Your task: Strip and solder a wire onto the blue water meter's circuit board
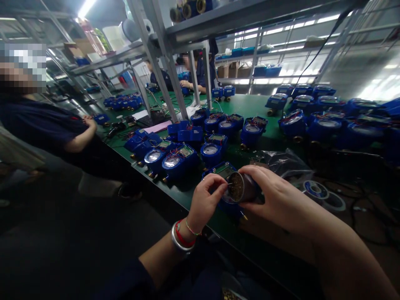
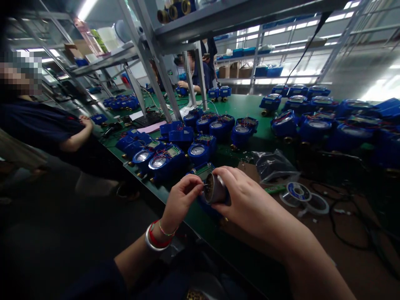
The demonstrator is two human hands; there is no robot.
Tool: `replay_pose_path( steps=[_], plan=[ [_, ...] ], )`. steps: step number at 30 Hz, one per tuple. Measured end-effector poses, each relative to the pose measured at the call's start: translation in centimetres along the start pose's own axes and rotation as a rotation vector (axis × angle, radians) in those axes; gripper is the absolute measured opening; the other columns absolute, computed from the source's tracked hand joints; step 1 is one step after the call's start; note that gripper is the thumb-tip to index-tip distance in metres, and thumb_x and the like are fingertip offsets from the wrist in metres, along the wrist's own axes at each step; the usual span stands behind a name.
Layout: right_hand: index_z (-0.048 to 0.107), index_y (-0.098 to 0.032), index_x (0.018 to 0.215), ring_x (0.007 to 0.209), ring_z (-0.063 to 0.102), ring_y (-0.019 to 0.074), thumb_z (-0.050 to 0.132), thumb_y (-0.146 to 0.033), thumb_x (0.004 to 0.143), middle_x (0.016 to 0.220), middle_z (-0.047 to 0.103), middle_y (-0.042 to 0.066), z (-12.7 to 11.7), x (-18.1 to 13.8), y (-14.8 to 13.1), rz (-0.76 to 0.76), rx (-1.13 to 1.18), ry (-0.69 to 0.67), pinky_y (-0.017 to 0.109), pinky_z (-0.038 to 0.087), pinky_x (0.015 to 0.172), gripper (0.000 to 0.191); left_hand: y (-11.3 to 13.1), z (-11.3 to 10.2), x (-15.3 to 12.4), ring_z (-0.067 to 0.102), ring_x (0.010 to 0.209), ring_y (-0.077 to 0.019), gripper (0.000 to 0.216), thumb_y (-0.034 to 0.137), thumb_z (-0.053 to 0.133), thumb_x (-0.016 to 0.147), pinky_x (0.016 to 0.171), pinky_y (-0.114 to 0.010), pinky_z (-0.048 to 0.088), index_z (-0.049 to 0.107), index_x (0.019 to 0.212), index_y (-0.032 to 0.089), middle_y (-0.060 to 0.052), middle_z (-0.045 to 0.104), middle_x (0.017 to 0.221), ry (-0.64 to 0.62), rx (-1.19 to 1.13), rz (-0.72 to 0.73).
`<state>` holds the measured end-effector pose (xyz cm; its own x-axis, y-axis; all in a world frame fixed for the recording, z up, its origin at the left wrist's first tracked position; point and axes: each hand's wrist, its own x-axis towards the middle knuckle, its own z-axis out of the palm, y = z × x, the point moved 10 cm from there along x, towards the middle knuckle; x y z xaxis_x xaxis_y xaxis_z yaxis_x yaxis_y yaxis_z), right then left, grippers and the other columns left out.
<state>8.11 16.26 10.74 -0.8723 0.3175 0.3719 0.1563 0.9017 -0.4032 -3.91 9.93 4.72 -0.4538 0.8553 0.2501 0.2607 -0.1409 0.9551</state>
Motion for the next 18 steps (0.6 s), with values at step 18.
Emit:
replay_pose_path(
  steps=[18],
  plan=[
    [0.036,-0.022,0.135,0.120,0.048,0.0303,0.070,-0.038,0.076,0.130,0.048,0.011,-2.3,0.0,3.1,0.089,-0.075,0.091,0.045,0.042,0.103,0.070,0.3,-0.5,-0.2,0.054,0.085,-0.0170,0.014,0.027,0.055,0.090,0.077,-0.026,0.044,0.060,0.084,0.016,-0.006,0.056,0.093,0.023,0.084,0.034]
  ],
)
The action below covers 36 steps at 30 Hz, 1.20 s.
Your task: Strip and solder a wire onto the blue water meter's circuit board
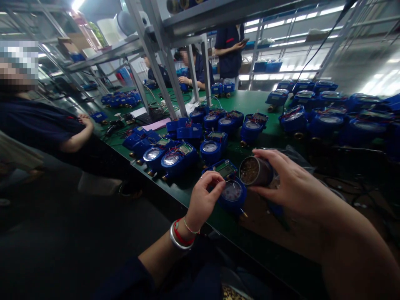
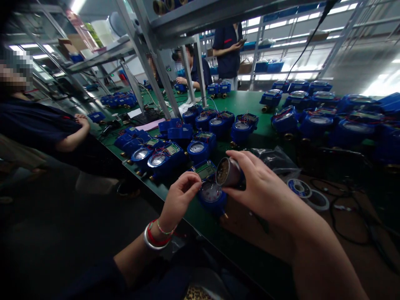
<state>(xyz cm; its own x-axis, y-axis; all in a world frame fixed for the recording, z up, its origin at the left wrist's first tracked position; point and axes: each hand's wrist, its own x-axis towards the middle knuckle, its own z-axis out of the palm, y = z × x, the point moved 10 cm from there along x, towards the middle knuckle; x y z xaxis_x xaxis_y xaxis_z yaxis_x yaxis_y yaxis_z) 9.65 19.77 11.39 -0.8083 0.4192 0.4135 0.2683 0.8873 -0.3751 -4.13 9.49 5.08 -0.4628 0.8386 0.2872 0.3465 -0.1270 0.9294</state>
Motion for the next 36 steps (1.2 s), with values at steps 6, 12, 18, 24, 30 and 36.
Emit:
replay_pose_path(
  steps=[6,12,18,24,30,36],
  plan=[
    [0.032,-0.017,0.139,0.128,0.038,0.0323,0.066,-0.039,0.074,0.130,0.041,0.015,4.3,1.5,10.2,0.170,-0.041,0.096,0.049,0.034,0.109,0.077,-0.3,-0.4,-0.3,0.055,0.093,-0.0185,0.014,0.026,0.054,0.090,0.084,-0.028,0.044,0.059,0.083,0.016,-0.007,0.058,0.099,0.034,0.004,-0.003],
    [0.042,-0.016,0.128,0.127,0.040,0.0317,0.066,-0.037,0.071,0.125,0.044,0.015,11.4,1.0,16.3,0.310,0.039,0.089,0.048,0.035,0.108,0.066,0.8,-0.2,-0.8,0.055,0.100,-0.0209,0.010,0.024,0.055,0.090,0.093,-0.035,0.042,0.059,0.084,0.017,-0.007,0.061,0.102,0.060,0.168,0.088],
    [0.046,-0.010,0.127,0.125,0.043,0.0326,0.066,-0.032,0.073,0.132,0.045,0.019,9.6,1.3,13.6,0.333,0.020,0.084,0.048,0.035,0.107,0.061,1.7,0.4,-1.3,0.050,0.109,-0.0217,0.007,0.018,0.055,0.089,0.099,-0.039,0.038,0.060,0.083,0.019,-0.005,0.063,0.105,0.063,0.287,0.187],
    [0.065,-0.021,0.099,0.085,0.062,0.0175,0.055,-0.028,0.085,0.094,0.066,0.002,6.6,1.6,2.3,0.106,0.446,-0.333,0.030,0.049,0.078,0.019,0.7,0.1,-1.2,0.051,0.108,-0.0223,0.009,0.022,0.053,0.090,0.097,-0.039,0.041,0.058,0.083,0.019,-0.006,0.063,0.103,0.092,0.221,0.121],
    [0.070,-0.021,0.095,0.083,0.062,0.0158,0.056,-0.024,0.086,0.091,0.068,0.001,7.9,1.1,-0.9,0.026,0.518,-0.434,0.027,0.047,0.076,0.017,0.2,-0.2,-1.2,0.053,0.105,-0.0217,0.010,0.024,0.053,0.091,0.095,-0.036,0.043,0.057,0.083,0.019,-0.007,0.062,0.102,0.108,0.140,0.076],
    [0.071,-0.021,0.094,0.083,0.062,0.0161,0.056,-0.028,0.087,0.090,0.068,0.002,8.7,1.3,-0.1,0.040,0.520,-0.444,0.028,0.047,0.078,0.018,0.2,-0.1,-1.2,0.053,0.104,-0.0210,0.010,0.024,0.054,0.091,0.095,-0.036,0.042,0.058,0.084,0.018,-0.006,0.061,0.101,0.092,0.104,0.066]
  ],
)
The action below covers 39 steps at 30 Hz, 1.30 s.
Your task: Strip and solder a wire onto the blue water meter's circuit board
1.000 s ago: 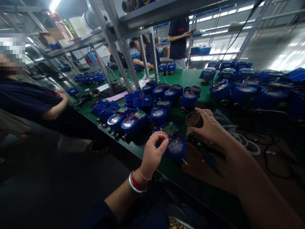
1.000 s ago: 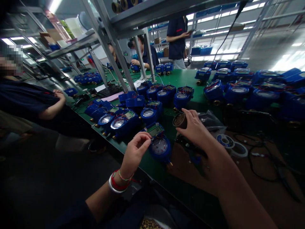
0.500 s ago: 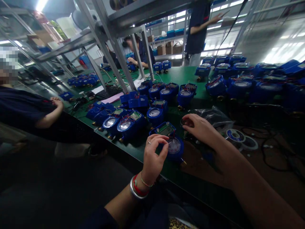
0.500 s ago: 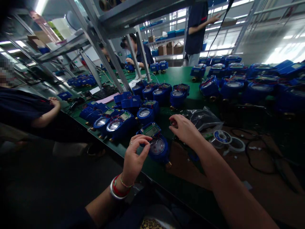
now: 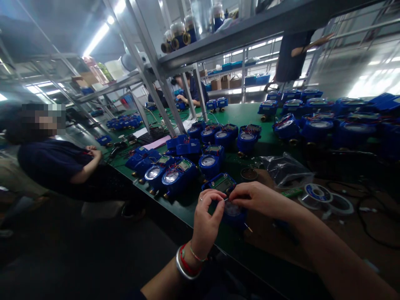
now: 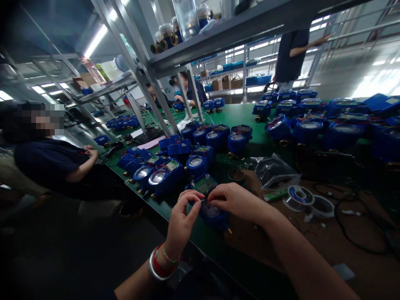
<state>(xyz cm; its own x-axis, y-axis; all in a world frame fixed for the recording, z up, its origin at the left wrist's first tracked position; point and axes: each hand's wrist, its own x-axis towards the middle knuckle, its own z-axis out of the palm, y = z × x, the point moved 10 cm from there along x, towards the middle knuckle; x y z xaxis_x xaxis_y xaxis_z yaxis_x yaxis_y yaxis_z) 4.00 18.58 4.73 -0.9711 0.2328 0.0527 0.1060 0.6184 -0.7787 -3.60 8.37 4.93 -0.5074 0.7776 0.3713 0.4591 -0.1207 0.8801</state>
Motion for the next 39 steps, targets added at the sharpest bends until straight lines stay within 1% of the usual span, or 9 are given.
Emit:
replay_pose_path(
  steps=[5,11,15,19,22,25,29,35,39],
  plan=[
    [0.070,-0.019,0.087,0.078,0.062,0.0163,0.056,-0.031,0.086,0.086,0.068,0.002,0.2,0.2,0.6,0.036,0.007,0.019,0.027,0.046,0.072,0.018,0.1,0.1,0.1,0.053,0.102,-0.0199,0.010,0.025,0.054,0.092,0.094,-0.034,0.041,0.057,0.084,0.018,-0.005,0.060,0.100,-0.007,-0.019,-0.014],
    [0.064,-0.018,0.074,0.070,0.057,0.0149,0.056,-0.032,0.086,0.075,0.063,0.001,0.5,0.2,0.8,0.053,-0.011,0.028,0.026,0.041,0.063,0.021,0.0,0.0,0.0,0.053,0.101,-0.0204,0.010,0.024,0.054,0.091,0.092,-0.034,0.042,0.059,0.085,0.018,-0.005,0.060,0.099,0.007,-0.016,-0.013],
    [0.061,-0.018,0.071,0.069,0.054,0.0137,0.055,-0.030,0.086,0.074,0.060,0.000,0.3,0.0,0.5,0.016,-0.071,0.039,0.025,0.038,0.063,0.020,0.1,-0.1,-0.1,0.053,0.101,-0.0205,0.009,0.023,0.055,0.090,0.092,-0.034,0.042,0.059,0.083,0.018,-0.005,0.061,0.098,0.012,-0.003,0.009],
    [0.063,-0.018,0.072,0.072,0.055,0.0138,0.055,-0.028,0.086,0.076,0.060,0.000,0.4,0.0,0.3,0.002,-0.084,0.024,0.026,0.039,0.066,0.019,0.0,0.0,0.1,0.054,0.101,-0.0202,0.010,0.024,0.054,0.091,0.092,-0.034,0.042,0.059,0.083,0.019,-0.005,0.061,0.098,0.003,0.005,0.016],
    [0.067,-0.019,0.083,0.076,0.057,0.0144,0.057,-0.024,0.083,0.083,0.063,0.001,0.2,-0.2,0.2,0.005,-0.093,0.025,0.026,0.041,0.070,0.011,0.1,0.0,0.3,0.054,0.101,-0.0196,0.010,0.025,0.054,0.091,0.093,-0.034,0.041,0.058,0.084,0.019,-0.004,0.060,0.099,-0.015,0.021,0.017],
    [0.067,-0.020,0.105,0.080,0.058,0.0148,0.060,-0.022,0.080,0.093,0.065,0.002,-0.1,-0.6,0.1,0.008,-0.083,0.004,0.025,0.043,0.072,0.026,0.3,0.1,0.5,0.054,0.101,-0.0188,0.009,0.026,0.054,0.092,0.094,-0.034,0.041,0.058,0.086,0.019,-0.003,0.060,0.099,-0.030,0.043,0.023],
    [0.062,-0.022,0.118,0.081,0.060,0.0150,0.059,-0.022,0.081,0.093,0.066,0.000,-0.4,-1.4,0.2,0.059,-0.052,-0.080,0.025,0.044,0.072,0.037,0.6,0.2,0.7,0.054,0.101,-0.0183,0.009,0.025,0.055,0.091,0.094,-0.033,0.041,0.058,0.085,0.020,-0.002,0.061,0.099,-0.050,0.081,0.023],
    [0.062,-0.024,0.118,0.080,0.060,0.0146,0.057,-0.024,0.084,0.091,0.067,-0.001,-2.0,-2.1,0.0,0.084,-0.123,-0.028,0.024,0.043,0.068,0.035,0.8,0.2,1.0,0.054,0.101,-0.0181,0.009,0.025,0.054,0.092,0.094,-0.033,0.041,0.058,0.086,0.020,-0.003,0.061,0.100,-0.058,0.119,0.008],
    [0.063,-0.023,0.116,0.081,0.061,0.0157,0.055,-0.026,0.087,0.092,0.068,0.000,-2.5,-2.0,0.1,0.071,-0.175,0.021,0.025,0.043,0.070,0.031,1.5,0.2,1.6,0.054,0.102,-0.0180,0.008,0.023,0.054,0.091,0.095,-0.033,0.041,0.058,0.085,0.020,-0.002,0.062,0.100,-0.060,0.207,0.070]
  ],
)
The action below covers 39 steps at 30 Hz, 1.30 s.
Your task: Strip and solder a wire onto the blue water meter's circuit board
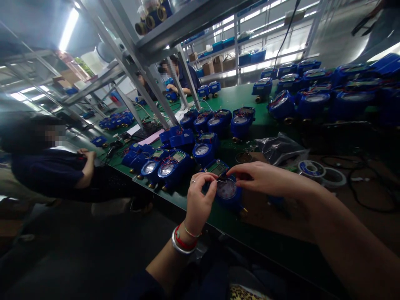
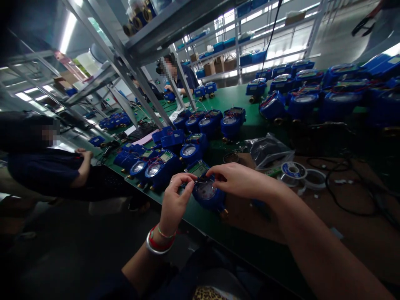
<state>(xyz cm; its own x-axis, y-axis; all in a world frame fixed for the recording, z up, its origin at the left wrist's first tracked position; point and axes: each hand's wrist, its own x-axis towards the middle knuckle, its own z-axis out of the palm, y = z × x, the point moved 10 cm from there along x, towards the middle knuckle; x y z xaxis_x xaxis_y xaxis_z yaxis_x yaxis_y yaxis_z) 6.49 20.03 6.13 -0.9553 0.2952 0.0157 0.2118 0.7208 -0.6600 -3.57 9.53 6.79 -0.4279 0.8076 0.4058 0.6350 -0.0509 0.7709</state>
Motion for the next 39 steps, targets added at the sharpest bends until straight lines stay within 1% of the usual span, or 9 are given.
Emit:
replay_pose_path(
  steps=[9,14,16,19,21,23,26,31,39],
  plan=[
    [0.066,-0.022,0.111,0.092,0.063,0.0180,0.052,-0.025,0.087,0.101,0.069,0.001,-1.8,-0.3,0.6,0.004,-0.063,0.140,0.026,0.046,0.079,0.028,-0.1,0.4,0.6,0.055,0.100,-0.0181,0.009,0.023,0.053,0.092,0.093,-0.033,0.041,0.061,0.087,0.021,-0.001,0.063,0.097,-0.054,0.100,0.020],
    [0.067,-0.021,0.105,0.083,0.064,0.0173,0.052,-0.022,0.086,0.091,0.070,0.001,-4.7,-0.7,4.5,0.143,-0.028,0.331,0.027,0.048,0.077,0.024,-0.5,0.6,0.5,0.055,0.101,-0.0186,0.012,0.028,0.052,0.093,0.092,-0.033,0.041,0.062,0.090,0.023,0.000,0.062,0.099,-0.076,0.128,0.033],
    [0.065,-0.019,0.107,0.078,0.064,0.0165,0.054,-0.022,0.085,0.088,0.070,0.002,-6.8,-1.5,8.1,0.252,0.126,0.516,0.027,0.049,0.074,0.025,-0.7,0.6,0.6,0.055,0.101,-0.0192,0.012,0.030,0.051,0.093,0.091,-0.033,0.042,0.062,0.091,0.023,-0.001,0.062,0.100,-0.084,0.134,0.047],
    [0.057,-0.015,0.112,0.082,0.065,0.0159,0.059,-0.021,0.081,0.097,0.068,0.006,-9.9,-5.5,15.4,0.412,0.588,1.024,0.026,0.052,0.071,0.032,-1.0,0.6,0.9,0.054,0.101,-0.0200,0.014,0.033,0.052,0.093,0.090,-0.034,0.042,0.061,0.091,0.023,-0.002,0.061,0.101,-0.088,0.127,0.081],
    [0.054,-0.016,0.108,0.083,0.065,0.0150,0.061,-0.020,0.078,0.096,0.066,0.006,-10.1,-8.6,20.0,0.481,0.879,1.322,0.025,0.054,0.069,0.031,-1.1,0.6,1.0,0.054,0.101,-0.0206,0.015,0.034,0.052,0.093,0.089,-0.034,0.042,0.061,0.092,0.023,-0.003,0.061,0.102,-0.090,0.116,0.107],
    [0.053,-0.017,0.100,0.079,0.065,0.0139,0.061,-0.019,0.076,0.087,0.064,0.003,-10.0,-10.5,23.3,0.531,1.002,1.468,0.025,0.055,0.066,0.025,-1.1,0.6,1.0,0.054,0.101,-0.0207,0.014,0.034,0.051,0.093,0.089,-0.034,0.042,0.061,0.092,0.023,-0.003,0.061,0.102,-0.085,0.113,0.125],
    [0.049,-0.019,0.098,0.071,0.063,0.0114,0.057,-0.018,0.077,0.076,0.059,-0.001,-10.7,-12.0,26.8,0.600,0.985,1.551,0.022,0.054,0.060,0.022,-1.1,0.7,1.0,0.053,0.101,-0.0201,0.013,0.033,0.052,0.093,0.089,-0.034,0.042,0.060,0.091,0.023,-0.002,0.061,0.101,-0.084,0.117,0.137],
    [0.043,-0.024,0.109,0.062,0.060,0.0074,0.054,-0.010,0.074,0.072,0.053,-0.007,-13.0,-13.2,30.5,0.676,0.855,1.657,0.016,0.049,0.054,0.040,-0.7,0.8,0.9,0.054,0.101,-0.0196,0.011,0.031,0.052,0.093,0.091,-0.035,0.042,0.060,0.091,0.023,-0.001,0.062,0.100,-0.087,0.118,0.165],
    [0.050,-0.015,0.104,0.060,0.056,0.0108,0.054,-0.011,0.073,0.068,0.053,-0.003,-14.7,-14.8,31.6,0.799,0.519,1.628,0.021,0.049,0.053,0.032,-0.6,0.8,0.8,0.054,0.100,-0.0191,0.010,0.029,0.054,0.092,0.091,-0.035,0.042,0.059,0.089,0.022,-0.001,0.062,0.098,-0.086,0.113,0.165]
  ],
)
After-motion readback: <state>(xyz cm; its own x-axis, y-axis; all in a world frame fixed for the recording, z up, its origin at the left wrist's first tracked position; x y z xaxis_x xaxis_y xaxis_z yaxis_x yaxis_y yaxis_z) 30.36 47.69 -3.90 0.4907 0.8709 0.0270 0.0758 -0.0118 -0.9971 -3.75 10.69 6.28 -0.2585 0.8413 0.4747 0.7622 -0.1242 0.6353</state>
